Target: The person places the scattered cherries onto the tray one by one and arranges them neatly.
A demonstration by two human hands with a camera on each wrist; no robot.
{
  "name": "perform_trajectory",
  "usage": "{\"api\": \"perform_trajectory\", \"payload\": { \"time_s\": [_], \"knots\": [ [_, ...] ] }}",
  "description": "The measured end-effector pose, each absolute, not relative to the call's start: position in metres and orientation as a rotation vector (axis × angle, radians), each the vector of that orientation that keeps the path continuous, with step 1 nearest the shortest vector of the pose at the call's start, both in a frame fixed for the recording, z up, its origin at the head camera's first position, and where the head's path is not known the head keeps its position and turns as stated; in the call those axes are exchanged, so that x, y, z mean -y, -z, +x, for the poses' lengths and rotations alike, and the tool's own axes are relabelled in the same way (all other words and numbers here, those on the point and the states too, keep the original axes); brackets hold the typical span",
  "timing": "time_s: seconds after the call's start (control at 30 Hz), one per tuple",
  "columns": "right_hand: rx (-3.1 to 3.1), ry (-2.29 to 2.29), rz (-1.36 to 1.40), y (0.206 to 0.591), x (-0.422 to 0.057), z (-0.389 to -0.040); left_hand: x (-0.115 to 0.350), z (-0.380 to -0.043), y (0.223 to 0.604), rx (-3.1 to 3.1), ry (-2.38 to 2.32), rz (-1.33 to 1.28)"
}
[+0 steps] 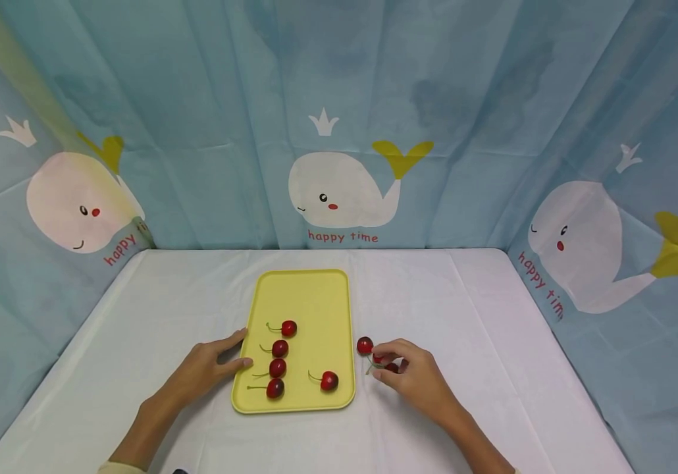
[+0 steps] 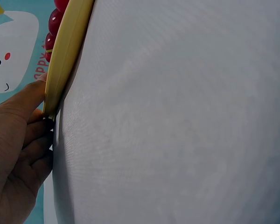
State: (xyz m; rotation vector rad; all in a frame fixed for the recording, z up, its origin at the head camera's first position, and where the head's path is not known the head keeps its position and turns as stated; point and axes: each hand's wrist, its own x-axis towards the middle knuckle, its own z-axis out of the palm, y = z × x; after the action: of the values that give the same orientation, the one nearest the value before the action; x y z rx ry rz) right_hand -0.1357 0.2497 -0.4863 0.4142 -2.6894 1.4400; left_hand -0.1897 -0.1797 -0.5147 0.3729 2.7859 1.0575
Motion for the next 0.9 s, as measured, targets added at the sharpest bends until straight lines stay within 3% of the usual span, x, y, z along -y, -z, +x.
{"api": "perform_trajectory", "payload": {
  "time_s": [0.9],
  "knots": [
    [2.855,-1.291,0.158,0.499,-0.266,-0.134,0.180,-0.189,0.514,-2.787,-1.044,0.355]
  ]
}}
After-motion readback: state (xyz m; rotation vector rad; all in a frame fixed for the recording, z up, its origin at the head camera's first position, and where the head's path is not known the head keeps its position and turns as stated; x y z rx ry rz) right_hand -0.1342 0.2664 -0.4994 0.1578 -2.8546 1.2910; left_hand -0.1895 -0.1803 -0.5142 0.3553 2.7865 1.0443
